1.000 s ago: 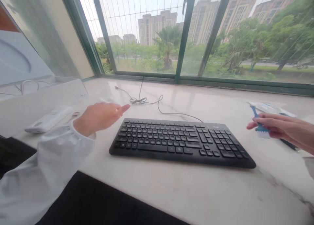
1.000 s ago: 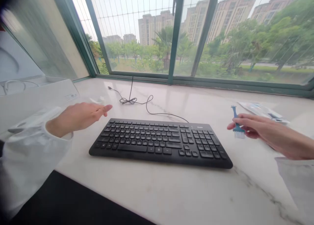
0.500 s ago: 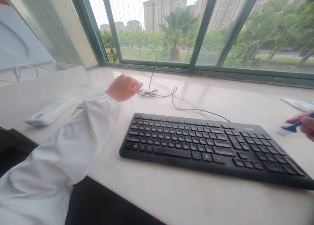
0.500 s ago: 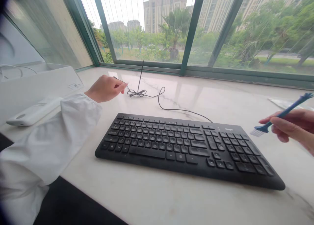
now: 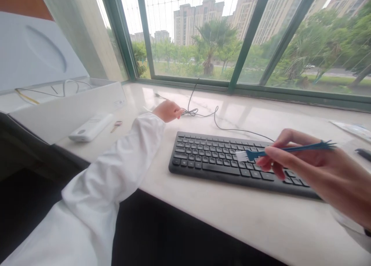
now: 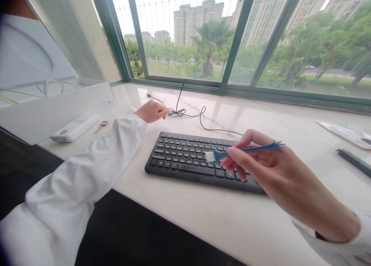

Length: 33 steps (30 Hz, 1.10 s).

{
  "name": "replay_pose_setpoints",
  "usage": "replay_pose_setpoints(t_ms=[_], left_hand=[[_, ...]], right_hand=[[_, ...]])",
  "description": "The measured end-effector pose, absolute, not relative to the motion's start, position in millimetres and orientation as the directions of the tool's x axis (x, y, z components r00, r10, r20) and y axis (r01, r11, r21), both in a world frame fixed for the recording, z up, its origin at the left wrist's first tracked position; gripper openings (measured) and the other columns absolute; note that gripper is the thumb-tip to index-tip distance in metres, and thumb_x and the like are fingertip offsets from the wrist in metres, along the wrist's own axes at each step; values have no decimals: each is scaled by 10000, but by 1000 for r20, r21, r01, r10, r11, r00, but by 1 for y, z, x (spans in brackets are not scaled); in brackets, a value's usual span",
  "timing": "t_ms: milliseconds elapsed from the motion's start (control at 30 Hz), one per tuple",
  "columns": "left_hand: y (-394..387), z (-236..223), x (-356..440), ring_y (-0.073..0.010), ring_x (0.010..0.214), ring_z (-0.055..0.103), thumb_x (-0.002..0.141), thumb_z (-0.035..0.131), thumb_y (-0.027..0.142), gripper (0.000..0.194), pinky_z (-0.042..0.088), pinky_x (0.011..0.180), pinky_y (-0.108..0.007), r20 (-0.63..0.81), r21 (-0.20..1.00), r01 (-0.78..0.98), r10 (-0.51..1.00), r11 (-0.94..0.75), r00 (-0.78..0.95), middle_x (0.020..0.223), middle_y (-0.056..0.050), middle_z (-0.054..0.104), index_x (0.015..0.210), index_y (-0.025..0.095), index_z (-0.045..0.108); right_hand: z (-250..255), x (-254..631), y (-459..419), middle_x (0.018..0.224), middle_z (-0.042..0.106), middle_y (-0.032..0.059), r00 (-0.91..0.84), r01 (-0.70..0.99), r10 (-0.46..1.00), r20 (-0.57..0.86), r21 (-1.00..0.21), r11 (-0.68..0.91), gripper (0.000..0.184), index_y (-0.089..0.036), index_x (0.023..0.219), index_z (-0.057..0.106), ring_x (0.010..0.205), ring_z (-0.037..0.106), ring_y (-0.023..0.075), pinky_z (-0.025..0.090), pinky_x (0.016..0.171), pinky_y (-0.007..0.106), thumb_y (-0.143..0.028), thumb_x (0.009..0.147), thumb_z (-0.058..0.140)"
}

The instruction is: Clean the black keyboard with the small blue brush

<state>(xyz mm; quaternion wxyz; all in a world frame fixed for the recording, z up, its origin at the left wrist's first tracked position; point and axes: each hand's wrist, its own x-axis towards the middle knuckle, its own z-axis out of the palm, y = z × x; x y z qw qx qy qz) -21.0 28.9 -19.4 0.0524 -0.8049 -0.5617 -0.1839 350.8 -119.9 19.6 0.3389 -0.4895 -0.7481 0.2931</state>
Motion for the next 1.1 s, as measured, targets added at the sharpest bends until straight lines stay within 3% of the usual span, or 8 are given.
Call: replay_pose_setpoints(t_ms=[33, 133, 233, 400, 633, 1100], left_hand=[[29, -20, -22, -163, 577, 569, 919, 464, 403, 463, 406, 657, -302, 354, 129, 924, 887, -359, 295, 541, -22, 630, 590, 202, 719], [29, -21, -26, -165, 586, 567, 920, 461, 401, 458, 396, 644, -303, 361, 135, 927, 889, -349, 282, 538, -21, 622, 604, 203, 727], [30, -23, -26, -166, 587, 561, 915, 465, 403, 453, 395, 643, -301, 371, 133, 929, 886, -347, 278, 530, -21, 616, 609, 205, 733], [29, -23, -24, -167, 581, 559, 904, 475, 412, 449, 408, 646, -296, 381, 126, 924, 878, -360, 290, 539, -26, 628, 608, 205, 741], [29, -23, -22, -169, 558, 541, 895, 467, 411, 442, 399, 623, -297, 385, 131, 921, 875, -366, 293, 485, -22, 576, 627, 207, 753], [29, -25, -23, -149, 542, 528, 894, 470, 412, 448, 384, 598, -281, 366, 150, 924, 888, -350, 277, 487, -19, 579, 605, 208, 744]], right_hand=[[26, 331, -128, 620, 656, 44, -407, 481, 900, 157, -800, 358, 375, -222, 757, 614, 517, 578, 158, 422, 430, 248, -594, 800, 644], [37, 283, -137, 658, 672, 23, -534, 400, 838, 114, -839, 370, 320, -216, 790, 604, 533, 553, 133, 367, 431, 228, -531, 829, 644], [35, 249, -133, 678, 695, 14, -567, 356, 815, 122, -856, 376, 224, -207, 772, 546, 545, 564, 118, 378, 462, 219, -394, 887, 593], [20, 211, -128, 714, 731, 9, -541, 340, 838, 69, -893, 293, 152, -211, 747, 484, 597, 632, 122, 453, 520, 216, -242, 872, 563], [-4, 204, -129, 739, 741, -2, -524, 387, 851, 21, -885, 260, 107, -226, 765, 506, 634, 669, 146, 465, 496, 221, -250, 862, 545], [-17, 240, -126, 711, 717, -12, -476, 460, 879, -8, -854, 241, 137, -235, 760, 477, 584, 609, 137, 439, 491, 225, -290, 873, 532]])
